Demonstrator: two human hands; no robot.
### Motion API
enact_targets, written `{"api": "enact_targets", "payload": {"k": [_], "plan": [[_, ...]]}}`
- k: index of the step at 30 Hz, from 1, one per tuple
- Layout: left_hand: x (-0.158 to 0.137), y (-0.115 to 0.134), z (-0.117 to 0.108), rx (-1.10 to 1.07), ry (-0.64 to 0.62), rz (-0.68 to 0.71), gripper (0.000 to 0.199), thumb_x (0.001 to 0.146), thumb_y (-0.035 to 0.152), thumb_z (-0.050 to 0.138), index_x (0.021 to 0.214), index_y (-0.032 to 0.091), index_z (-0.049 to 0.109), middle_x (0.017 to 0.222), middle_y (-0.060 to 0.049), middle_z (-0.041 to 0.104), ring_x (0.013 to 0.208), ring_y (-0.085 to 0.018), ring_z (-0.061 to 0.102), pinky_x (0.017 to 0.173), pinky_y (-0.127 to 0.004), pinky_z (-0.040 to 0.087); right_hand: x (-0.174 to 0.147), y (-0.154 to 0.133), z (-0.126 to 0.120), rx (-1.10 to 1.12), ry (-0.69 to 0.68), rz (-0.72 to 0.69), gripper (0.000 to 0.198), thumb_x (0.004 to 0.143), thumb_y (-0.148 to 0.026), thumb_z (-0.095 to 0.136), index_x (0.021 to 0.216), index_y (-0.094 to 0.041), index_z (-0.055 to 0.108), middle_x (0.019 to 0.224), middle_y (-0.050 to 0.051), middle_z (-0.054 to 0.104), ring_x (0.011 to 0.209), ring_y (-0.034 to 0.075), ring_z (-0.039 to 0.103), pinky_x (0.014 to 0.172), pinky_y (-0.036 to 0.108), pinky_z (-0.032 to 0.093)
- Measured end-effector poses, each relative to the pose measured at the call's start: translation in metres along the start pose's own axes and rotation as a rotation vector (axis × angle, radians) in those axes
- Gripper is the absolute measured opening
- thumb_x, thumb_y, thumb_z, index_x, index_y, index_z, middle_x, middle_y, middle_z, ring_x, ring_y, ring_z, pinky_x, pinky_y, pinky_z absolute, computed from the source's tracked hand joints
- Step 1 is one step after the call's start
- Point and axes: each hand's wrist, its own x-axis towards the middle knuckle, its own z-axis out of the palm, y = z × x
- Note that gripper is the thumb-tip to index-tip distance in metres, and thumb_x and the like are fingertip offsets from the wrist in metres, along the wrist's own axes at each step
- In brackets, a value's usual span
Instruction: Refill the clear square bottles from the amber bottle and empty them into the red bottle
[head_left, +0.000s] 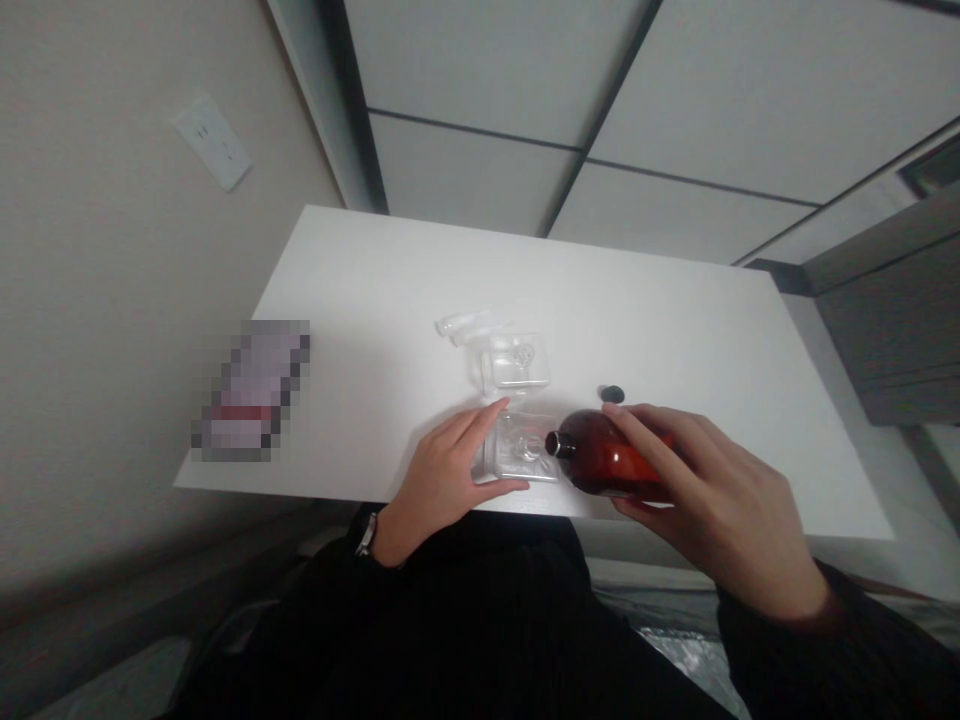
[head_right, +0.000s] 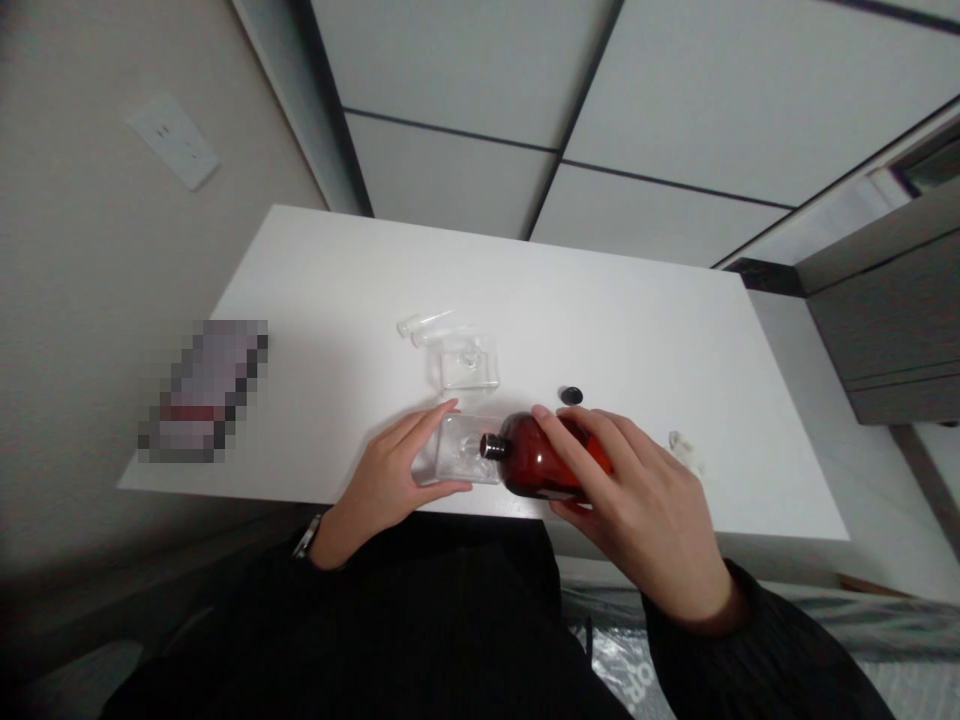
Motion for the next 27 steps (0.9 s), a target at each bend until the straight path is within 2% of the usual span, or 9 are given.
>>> {"api": "enact_targets", "payload": {"k": [10,15,20,27], "plan": [[0.0007,0.0011,-0.0005,-0.005,-0.009,-0.005,0.088,0.09,0.07,0.072,0.159,0.023,0.045,0.148,-0.017,0.068,0.132,-0.034,0.069,0.112,-0.051,0.058,0.0003,0.0001,-0.0009,0.002,-0.001,0.003,0.074,0.097,-0.018,0.065,0.165,-0.018,0.037,0.123,0.016,0.072,0.103,0.031,0.072,0.07,0.037,0.06],[0.0006,0.0007,-0.0005,-0.001,0.003,0.012,0.088,0.09,0.069,0.072,0.159,0.022,0.045,0.146,-0.018,0.068,0.129,-0.034,0.07,0.109,-0.051,0.06,0.0007,-0.0001,-0.0006,-0.015,0.003,0.004,0.071,0.096,-0.018,0.066,0.163,-0.018,0.04,0.122,0.016,0.072,0.102,0.031,0.072,0.071,0.037,0.06],[0.0007,0.0004,-0.0004,-0.016,-0.007,-0.008,0.089,0.089,0.068,0.074,0.161,0.024,0.045,0.148,-0.017,0.068,0.132,-0.035,0.069,0.112,-0.052,0.058,-0.0004,0.0006,-0.0001,-0.012,-0.005,0.002,0.074,0.098,-0.019,0.064,0.166,-0.019,0.036,0.123,0.016,0.072,0.102,0.031,0.072,0.071,0.037,0.06],[0.0,0.0001,-0.0006,-0.008,0.005,0.005,0.088,0.09,0.07,0.071,0.159,0.021,0.046,0.148,-0.018,0.068,0.131,-0.034,0.07,0.111,-0.052,0.059,-0.0017,0.0009,0.0001,-0.007,-0.007,-0.001,0.069,0.098,-0.019,0.067,0.162,-0.017,0.041,0.124,0.017,0.071,0.104,0.032,0.071,0.072,0.038,0.059]]}}
